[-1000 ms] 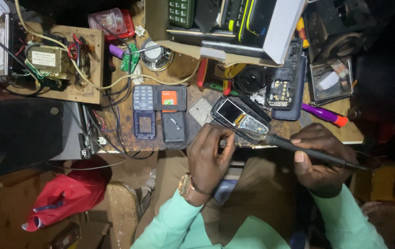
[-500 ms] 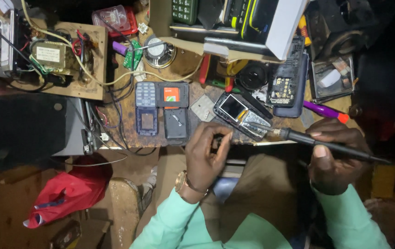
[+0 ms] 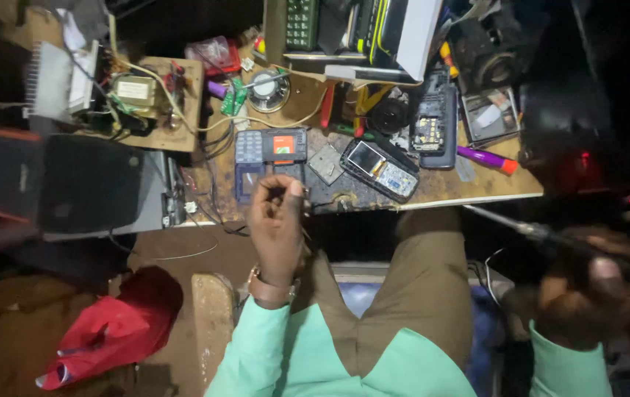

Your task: Repairing a mobile phone by soldering components and reassembling the device

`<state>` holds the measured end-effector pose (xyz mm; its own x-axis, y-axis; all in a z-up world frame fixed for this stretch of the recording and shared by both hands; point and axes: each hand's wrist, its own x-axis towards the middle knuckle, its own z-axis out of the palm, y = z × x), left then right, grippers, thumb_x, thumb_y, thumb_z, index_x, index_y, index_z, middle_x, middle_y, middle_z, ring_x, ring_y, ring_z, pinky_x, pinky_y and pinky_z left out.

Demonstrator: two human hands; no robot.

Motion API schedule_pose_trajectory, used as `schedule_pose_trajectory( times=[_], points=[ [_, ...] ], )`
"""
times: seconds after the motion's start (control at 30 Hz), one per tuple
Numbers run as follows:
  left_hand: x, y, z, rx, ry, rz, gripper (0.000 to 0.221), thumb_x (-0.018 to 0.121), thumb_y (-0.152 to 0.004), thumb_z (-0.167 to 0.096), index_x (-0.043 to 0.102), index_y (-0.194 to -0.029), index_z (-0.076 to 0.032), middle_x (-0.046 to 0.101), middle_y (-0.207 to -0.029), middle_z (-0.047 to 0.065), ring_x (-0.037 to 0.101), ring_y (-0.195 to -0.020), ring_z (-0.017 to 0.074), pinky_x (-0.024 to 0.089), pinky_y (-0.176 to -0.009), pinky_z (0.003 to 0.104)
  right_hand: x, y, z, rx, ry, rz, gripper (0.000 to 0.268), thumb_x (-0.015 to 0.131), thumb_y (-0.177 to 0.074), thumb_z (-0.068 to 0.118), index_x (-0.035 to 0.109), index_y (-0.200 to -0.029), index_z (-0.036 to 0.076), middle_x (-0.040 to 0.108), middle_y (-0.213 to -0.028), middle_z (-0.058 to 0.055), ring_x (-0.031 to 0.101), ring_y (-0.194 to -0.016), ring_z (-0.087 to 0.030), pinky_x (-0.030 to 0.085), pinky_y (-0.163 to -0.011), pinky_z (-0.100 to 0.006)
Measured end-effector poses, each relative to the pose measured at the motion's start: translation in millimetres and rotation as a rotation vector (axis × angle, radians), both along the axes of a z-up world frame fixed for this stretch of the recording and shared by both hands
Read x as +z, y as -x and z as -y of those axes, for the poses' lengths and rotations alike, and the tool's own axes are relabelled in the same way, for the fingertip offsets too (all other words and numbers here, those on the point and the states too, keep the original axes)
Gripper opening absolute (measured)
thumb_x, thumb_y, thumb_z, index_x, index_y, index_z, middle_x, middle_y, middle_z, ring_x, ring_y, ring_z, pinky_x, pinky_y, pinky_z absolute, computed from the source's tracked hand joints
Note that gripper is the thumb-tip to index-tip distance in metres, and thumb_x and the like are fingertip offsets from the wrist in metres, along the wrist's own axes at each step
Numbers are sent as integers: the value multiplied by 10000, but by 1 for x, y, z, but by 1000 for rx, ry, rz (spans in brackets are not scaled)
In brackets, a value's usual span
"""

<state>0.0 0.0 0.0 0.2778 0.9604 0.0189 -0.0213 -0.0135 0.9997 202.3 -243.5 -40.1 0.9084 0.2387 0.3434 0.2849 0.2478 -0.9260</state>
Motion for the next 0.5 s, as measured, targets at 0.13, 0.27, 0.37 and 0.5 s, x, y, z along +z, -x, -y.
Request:
schedule_pose_trajectory(
  times=[0.13,0.27,0.37,0.5],
  points=[
    [19,28,-20,101,-352,-177,59,561,-848,-107,548,-820,-57,570,-753,57,539,-681,145,446,-646,256,-72,-21,67,-78,-89,-342,188,570,-719,250,521,-864,141,515,-917,-23,512,-931,-169,478,-848,-307],
    [32,57,-40,141,-755,-414,69,615,-832,-79,568,-793,-48,577,-721,95,584,-698,288,470,-670,326,-197,31,101,130,48,-747,64,508,-777,193,519,-807,137,512,-775,-29,510,-743,-178,436,-659,-300],
    [-9,62,-52,38,-705,-693,69,523,-819,-6,518,-876,-44,540,-893,81,515,-812,192,463,-679,278,-240,59,112,277,174,-1043,83,460,-820,152,518,-764,136,511,-669,-32,511,-602,-181,407,-517,-293],
    [-32,64,-60,-49,-909,-453,154,424,-893,-104,481,-793,0,481,-803,125,457,-743,242,368,-647,314,-532,-132,243,-351,904,-461,275,480,-947,352,491,-973,79,485,-892,-106,456,-782,-284,353,-656,-377]
  ],
)
